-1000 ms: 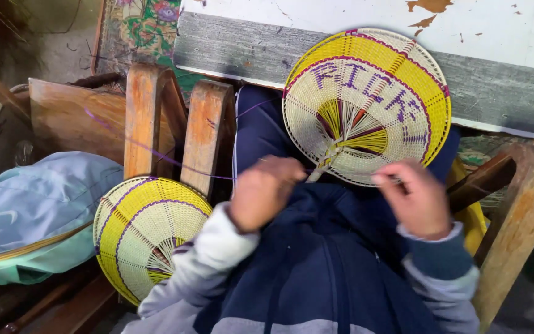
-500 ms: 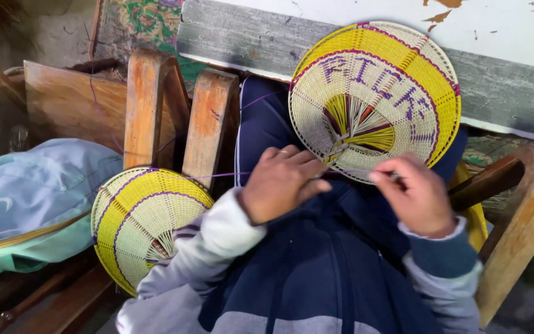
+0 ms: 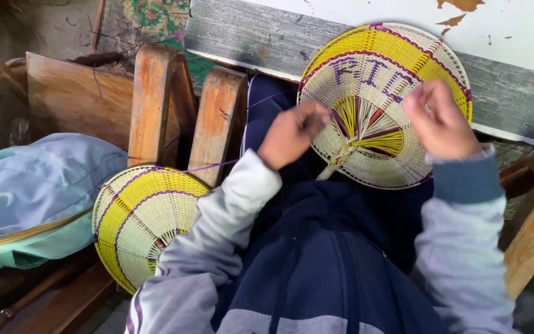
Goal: Weaving a decorative pattern onto a traditional circular fan using purple thread and a needle.
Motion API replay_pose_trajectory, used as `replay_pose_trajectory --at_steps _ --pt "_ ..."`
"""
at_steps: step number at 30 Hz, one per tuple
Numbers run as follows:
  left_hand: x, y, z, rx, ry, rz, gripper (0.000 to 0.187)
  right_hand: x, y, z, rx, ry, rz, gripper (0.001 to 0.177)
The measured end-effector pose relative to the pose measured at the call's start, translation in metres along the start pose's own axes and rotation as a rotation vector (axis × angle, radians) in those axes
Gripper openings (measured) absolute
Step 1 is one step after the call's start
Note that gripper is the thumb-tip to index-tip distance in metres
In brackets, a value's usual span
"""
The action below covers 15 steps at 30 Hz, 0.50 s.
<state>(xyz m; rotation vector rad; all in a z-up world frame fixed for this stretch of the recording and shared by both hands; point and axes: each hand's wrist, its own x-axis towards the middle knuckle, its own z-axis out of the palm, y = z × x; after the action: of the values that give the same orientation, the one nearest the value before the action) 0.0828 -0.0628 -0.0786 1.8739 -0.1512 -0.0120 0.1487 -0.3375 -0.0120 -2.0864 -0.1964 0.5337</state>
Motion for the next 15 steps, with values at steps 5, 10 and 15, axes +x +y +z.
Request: replay_pose_trajectory --at_steps 5,10,15 --pt "0.028 -0.042 -0.001 -0.01 0.127 -0.272 0.007 0.087 0.027 0.014 -0.36 -0.041 -0.056 0.018" --pt "0.046 -0.047 -0.004 -0.02 0.223 -0.354 0.012 0.135 0.054 0.026 -0.496 -0.12 -0.183 0.007" --pt "0.064 -0.02 -0.007 0.118 0.201 -0.547 0.01 0.153 0.058 0.033 -0.669 -0.129 -0.057 0.012"
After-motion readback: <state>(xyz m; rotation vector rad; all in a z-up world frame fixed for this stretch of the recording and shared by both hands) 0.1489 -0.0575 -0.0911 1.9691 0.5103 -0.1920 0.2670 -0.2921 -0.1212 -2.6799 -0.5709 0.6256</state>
